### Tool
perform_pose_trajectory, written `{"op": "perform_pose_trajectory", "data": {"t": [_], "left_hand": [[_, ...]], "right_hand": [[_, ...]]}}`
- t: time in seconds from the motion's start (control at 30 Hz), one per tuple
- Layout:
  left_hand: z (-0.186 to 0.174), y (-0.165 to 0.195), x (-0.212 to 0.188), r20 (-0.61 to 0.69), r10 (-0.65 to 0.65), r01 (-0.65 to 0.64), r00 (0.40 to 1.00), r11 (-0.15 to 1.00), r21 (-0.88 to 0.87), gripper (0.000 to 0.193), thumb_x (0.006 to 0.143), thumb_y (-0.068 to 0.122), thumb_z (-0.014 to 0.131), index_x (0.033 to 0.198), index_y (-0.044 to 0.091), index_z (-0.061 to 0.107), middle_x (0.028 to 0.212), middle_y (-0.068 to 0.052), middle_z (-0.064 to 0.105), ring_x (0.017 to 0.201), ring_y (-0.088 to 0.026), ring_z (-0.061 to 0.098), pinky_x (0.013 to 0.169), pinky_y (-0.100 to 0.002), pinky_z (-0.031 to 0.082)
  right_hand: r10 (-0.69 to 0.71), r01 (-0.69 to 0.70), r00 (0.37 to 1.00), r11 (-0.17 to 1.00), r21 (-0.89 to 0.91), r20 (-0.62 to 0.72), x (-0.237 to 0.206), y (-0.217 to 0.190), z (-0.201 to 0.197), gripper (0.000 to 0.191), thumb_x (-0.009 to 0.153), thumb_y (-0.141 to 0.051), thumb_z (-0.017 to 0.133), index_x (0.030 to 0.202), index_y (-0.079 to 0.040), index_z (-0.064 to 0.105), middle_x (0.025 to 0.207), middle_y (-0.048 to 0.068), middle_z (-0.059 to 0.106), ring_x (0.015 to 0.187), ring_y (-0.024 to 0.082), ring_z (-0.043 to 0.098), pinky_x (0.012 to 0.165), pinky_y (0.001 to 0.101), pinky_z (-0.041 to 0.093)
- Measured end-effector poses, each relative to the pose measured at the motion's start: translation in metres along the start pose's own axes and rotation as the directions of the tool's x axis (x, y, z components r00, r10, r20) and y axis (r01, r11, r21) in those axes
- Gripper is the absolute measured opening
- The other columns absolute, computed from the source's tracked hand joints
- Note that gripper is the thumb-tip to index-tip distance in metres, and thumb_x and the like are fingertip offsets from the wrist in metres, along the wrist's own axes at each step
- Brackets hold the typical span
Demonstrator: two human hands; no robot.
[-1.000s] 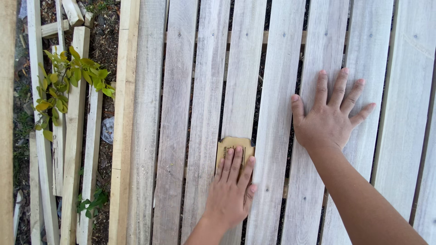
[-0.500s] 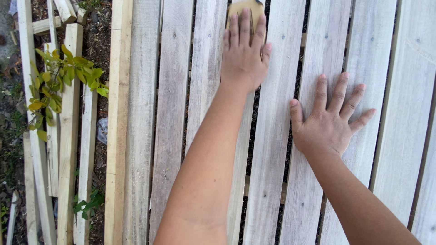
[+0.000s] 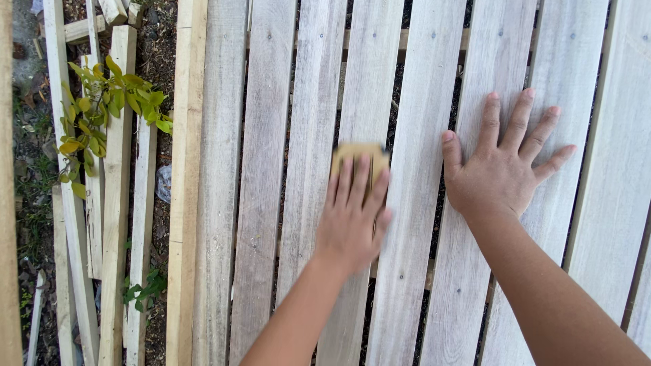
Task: The person sands the surface of a slatted wooden structure with a sanding block, rubbing it back and forth along the planks while steadying the wood with the other hand. They work across different planks and then run their hands along the sanded edge and surface.
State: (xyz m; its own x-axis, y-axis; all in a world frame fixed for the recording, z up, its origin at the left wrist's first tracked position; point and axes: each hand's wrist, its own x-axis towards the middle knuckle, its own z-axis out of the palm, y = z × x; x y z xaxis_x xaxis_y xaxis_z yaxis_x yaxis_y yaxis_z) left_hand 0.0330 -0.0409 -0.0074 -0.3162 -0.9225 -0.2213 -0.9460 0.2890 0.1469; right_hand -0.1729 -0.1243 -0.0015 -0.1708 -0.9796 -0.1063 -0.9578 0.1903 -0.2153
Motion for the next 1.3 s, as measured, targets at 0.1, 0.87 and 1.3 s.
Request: {"op": "perform_pose_trajectory", "data": {"t": [0.1,0.87,1.3], "left_hand": [[-0.026,-0.015,0.1,-0.044,-0.064,0.064,0.997,0.998,-0.007,0.066,0.11,0.051,0.017,0.164,0.017,0.0,0.171,-0.016,-0.007,0.157,-0.032,-0.007,0.129,-0.048,-0.003],[0.008,-0.001,0.007,-0.187,0.003,-0.026,0.982,0.993,-0.119,0.07,0.109,0.048,0.022,0.164,0.007,0.006,0.171,-0.021,0.001,0.159,-0.038,-0.001,0.131,-0.053,0.003],[-0.034,-0.016,0.127,-0.082,-0.064,0.063,0.995,0.998,-0.022,0.066,0.109,0.049,0.02,0.165,0.017,0.007,0.172,-0.007,-0.005,0.158,-0.031,-0.005,0.13,-0.049,0.003]], "right_hand": [[0.004,-0.004,1.0,1.0,0.001,0.003,-0.001,0.001,0.0,0.084,0.097,-0.073,0.019,0.164,-0.024,0.02,0.173,0.012,0.003,0.157,0.035,-0.012,0.118,0.0703,-0.012],[0.005,-0.005,1.0,1.0,-0.015,0.003,-0.001,0.003,-0.001,0.083,0.096,-0.073,0.019,0.165,-0.026,0.018,0.173,0.01,0.002,0.156,0.034,-0.012,0.118,0.0701,-0.012],[0.005,-0.005,1.0,1.0,-0.026,0.004,0.0,0.002,-0.003,0.084,0.097,-0.073,0.019,0.164,-0.024,0.019,0.173,0.011,0.001,0.156,0.035,-0.014,0.117,0.0704,-0.013]]}}
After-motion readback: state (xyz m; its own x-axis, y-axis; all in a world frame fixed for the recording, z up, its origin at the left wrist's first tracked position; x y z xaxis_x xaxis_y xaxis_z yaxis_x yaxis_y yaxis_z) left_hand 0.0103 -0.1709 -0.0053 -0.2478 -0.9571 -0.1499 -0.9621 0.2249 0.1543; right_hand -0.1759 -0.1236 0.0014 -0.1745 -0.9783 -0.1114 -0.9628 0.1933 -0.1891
